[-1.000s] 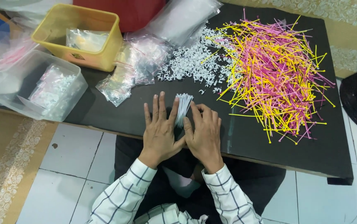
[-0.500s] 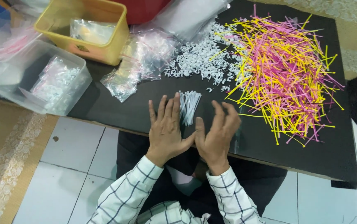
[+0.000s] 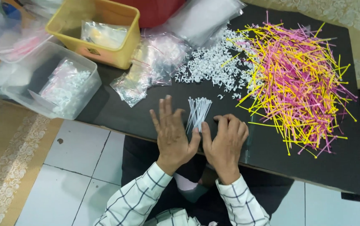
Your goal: Sorting small plastic components and cable ties into small plastic bags.
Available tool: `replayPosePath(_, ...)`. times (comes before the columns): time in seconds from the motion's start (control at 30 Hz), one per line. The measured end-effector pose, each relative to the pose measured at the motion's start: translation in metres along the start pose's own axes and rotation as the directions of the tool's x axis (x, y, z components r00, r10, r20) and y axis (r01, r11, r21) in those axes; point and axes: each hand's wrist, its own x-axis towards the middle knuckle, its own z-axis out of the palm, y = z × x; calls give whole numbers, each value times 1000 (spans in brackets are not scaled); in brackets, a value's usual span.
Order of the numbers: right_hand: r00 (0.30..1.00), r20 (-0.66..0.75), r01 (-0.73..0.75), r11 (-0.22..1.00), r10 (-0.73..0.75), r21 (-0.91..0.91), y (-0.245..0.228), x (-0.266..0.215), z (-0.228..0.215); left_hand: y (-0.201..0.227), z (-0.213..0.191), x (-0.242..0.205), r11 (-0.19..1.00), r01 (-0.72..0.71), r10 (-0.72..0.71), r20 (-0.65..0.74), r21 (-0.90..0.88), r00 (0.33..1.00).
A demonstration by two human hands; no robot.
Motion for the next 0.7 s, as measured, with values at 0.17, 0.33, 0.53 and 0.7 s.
replayPosePath(0.17, 997, -67, -23, 997, 28, 74, -8, 5, -11, 3, 0, 2, 999, 24, -25, 26, 37, 999)
replayPosePath(0.33, 999, 20, -40, 996, 39, 83, -16, 8, -18, 6, -4, 2, 998, 56, -56, 44, 12, 997)
replayPosePath(0.53, 973, -210, -45, 968, 99, 248, -13, 1, -29, 13, -16, 6, 994, 71, -81, 127, 82, 989)
replayPosePath(0.7, 987, -154, -34, 994, 50, 106, -10, 5, -46, 13, -15, 7, 992, 49, -67, 152, 120, 986)
